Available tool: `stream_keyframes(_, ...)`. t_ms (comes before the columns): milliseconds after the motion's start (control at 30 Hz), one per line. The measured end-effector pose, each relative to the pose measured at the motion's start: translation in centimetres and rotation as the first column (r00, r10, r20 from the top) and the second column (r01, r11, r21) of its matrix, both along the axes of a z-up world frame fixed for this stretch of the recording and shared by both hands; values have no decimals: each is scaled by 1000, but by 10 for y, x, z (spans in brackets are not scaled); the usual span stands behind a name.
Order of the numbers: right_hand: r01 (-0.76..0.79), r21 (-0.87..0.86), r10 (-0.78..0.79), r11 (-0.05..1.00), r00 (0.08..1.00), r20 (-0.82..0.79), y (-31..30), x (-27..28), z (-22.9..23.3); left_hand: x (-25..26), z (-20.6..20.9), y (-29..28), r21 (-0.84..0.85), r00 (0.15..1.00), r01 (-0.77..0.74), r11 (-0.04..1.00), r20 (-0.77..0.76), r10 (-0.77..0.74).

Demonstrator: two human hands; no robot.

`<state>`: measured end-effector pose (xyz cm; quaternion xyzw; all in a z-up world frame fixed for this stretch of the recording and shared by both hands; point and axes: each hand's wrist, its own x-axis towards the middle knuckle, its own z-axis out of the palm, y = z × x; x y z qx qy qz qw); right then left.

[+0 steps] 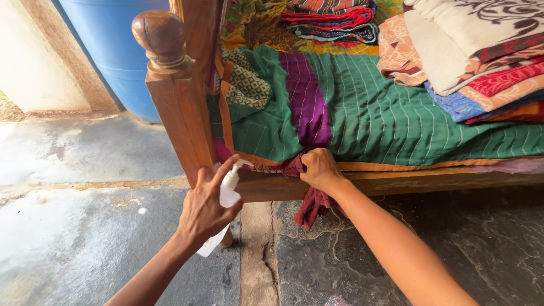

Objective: The person cleans the wooden frame of a bed by applying liquid from a dispenser to a cloth and wiping the wood.

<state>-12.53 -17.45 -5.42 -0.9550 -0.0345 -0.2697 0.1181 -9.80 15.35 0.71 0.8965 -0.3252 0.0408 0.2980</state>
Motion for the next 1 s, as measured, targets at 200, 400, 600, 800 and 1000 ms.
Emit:
stream_keyframes(200,-104,28,100,994,989,105,-3,2,-5,-5,-5,15,193,995,-104,976,32,99)
stream_keyframes(400,-76,18,74,997,995,66,-5,3,-6,-2,-9,17,250,993,-117,961,29,113)
stream_keyframes(600,-67,-5,67,998,995,79,-5,2,-7,-3,-15,8,255,992,-127,959,53,117)
stream_keyframes(800,-36,18,36,999,999,27,-6,3,-9,-1,-19,-1,280,993,-105,954,-18,114)
stream_keyframes(1000,-50,-1,50,999,997,52,-9,5,-14,2,-26,2,273,994,-112,955,14,112)
